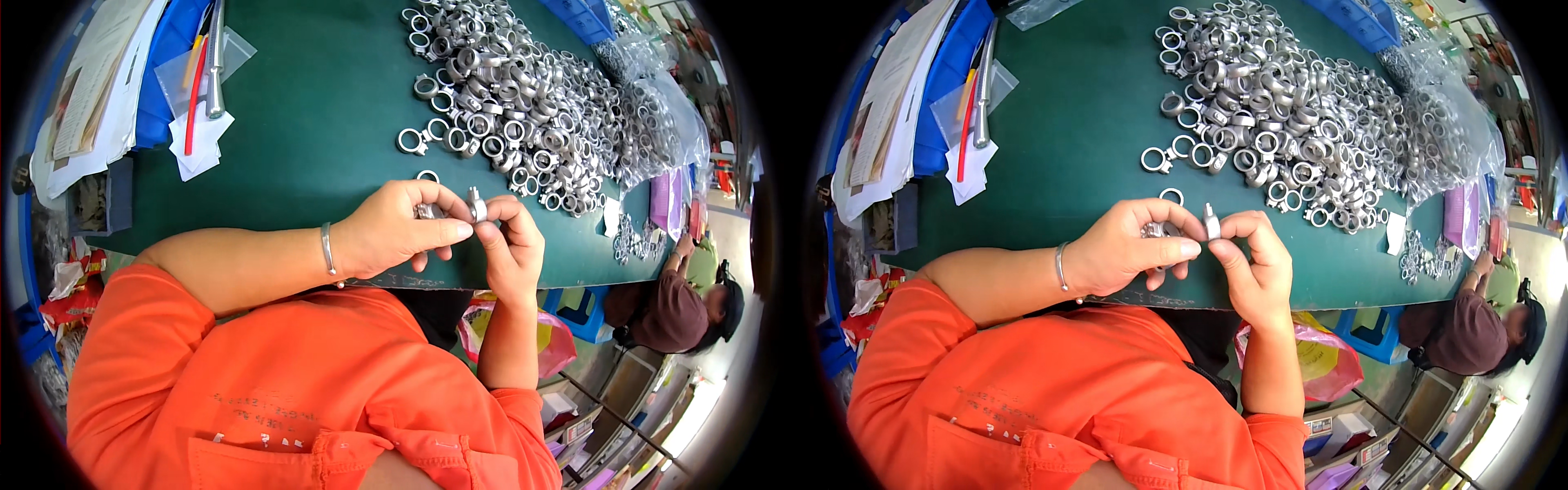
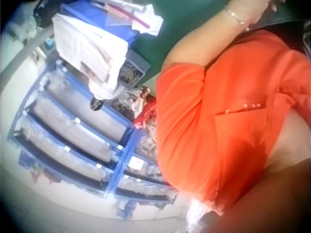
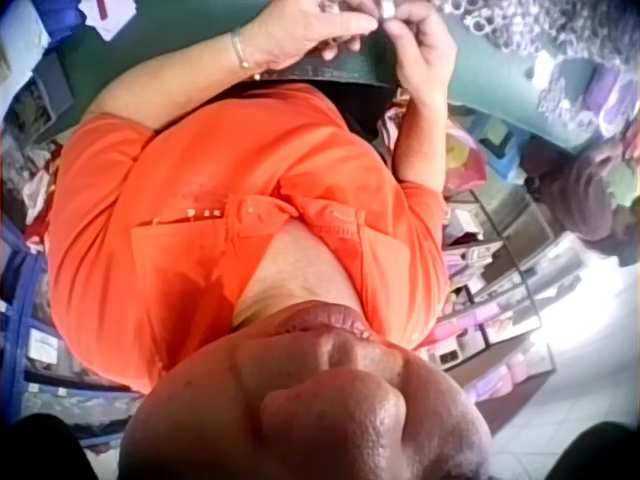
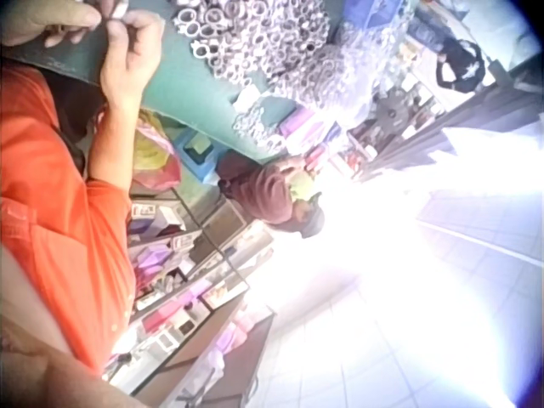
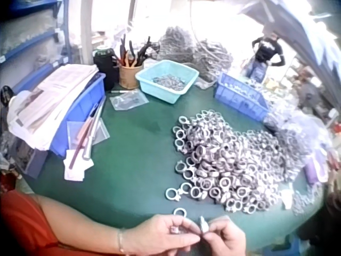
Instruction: The person picks up metal ring components one at a time from a large pile on a green table, examines them by hand, and places them into different containers or piles.
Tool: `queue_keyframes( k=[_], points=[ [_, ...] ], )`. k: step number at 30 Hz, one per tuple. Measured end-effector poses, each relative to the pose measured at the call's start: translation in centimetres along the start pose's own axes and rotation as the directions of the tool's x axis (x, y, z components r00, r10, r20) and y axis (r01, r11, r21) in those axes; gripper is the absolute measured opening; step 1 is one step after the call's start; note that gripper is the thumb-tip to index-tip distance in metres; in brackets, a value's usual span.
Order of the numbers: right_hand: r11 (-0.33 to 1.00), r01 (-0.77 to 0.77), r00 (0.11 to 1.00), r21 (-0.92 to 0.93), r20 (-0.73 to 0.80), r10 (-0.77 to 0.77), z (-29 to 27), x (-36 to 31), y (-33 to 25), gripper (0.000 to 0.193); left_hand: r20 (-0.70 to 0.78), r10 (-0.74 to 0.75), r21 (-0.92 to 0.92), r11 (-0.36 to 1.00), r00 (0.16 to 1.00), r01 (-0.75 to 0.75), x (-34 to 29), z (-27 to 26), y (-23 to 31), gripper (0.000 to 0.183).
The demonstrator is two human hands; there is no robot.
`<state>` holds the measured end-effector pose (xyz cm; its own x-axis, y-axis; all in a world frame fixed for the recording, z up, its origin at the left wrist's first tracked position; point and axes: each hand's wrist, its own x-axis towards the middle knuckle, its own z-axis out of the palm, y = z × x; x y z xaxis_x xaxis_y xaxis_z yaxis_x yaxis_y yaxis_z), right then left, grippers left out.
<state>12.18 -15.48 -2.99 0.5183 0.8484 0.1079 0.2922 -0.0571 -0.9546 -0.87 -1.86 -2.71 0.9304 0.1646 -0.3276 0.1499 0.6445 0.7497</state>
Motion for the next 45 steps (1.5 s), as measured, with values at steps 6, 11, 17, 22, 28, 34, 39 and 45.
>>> queue_keyframes(
  k=[6, 11, 17, 22, 28, 34, 39, 45],
  points=[
    [0.899, 0.375, 0.927, -0.228, 0.111, -0.359, 0.1, 0.1, -0.4, 0.01, 0.027, 0.034, 0.105, 0.994, 0.999, -0.036, 0.0, -0.1, 0.0, 0.016],
    [0.989, 0.081, 0.994, 0.127, 0.061, -0.089, 0.4, -1.1, -0.6, 0.006, 0.025, 0.012, 0.041, 0.999, 1.0, -0.013, -0.1, -0.2, -0.1, 0.015],
    [0.892, -0.133, 0.99, 0.432, 0.1, 0.099, 0.6, -1.4, -0.5, 0.014, 0.035, 0.001, 0.049, 0.999, 0.999, -0.003, 0.0, -0.2, -0.1, 0.015],
    [0.918, -0.123, 0.992, 0.377, 0.084, 0.098, 0.8, -1.4, -0.5, 0.013, 0.033, -0.028, 0.053, 0.998, 0.999, 0.026, 0.0, -0.2, 0.0, 0.015],
    [0.997, 0.081, 0.996, 0.01, 0.046, -0.081, 0.5, -1.3, -0.8, 0.003, 0.016, -0.006, 0.103, 0.995, 1.0, 0.004, 0.1, -0.1, 0.0, 0.012],
    [0.907, 0.338, 0.941, -0.252, 0.063, -0.333, 0.8, -0.8, -1.0, 0.014, 0.013, 0.097, 0.202, 0.975, 0.995, -0.098, 0.1, -0.2, -0.2, 0.01],
    [0.657, 0.295, 0.947, -0.694, 0.122, -0.297, 0.4, 0.3, -1.2, 0.012, -0.096, 0.114, 0.146, 0.984, 0.989, -0.099, -0.2, -0.2, -0.1, 0.006],
    [0.704, 0.227, 0.935, -0.673, -0.052, -0.35, 0.1, 3.1, -0.6, 0.009, -0.119, 0.144, 0.052, 0.989, 0.982, -0.139, -0.1, -0.4, 0.1, 0.004]
  ],
)
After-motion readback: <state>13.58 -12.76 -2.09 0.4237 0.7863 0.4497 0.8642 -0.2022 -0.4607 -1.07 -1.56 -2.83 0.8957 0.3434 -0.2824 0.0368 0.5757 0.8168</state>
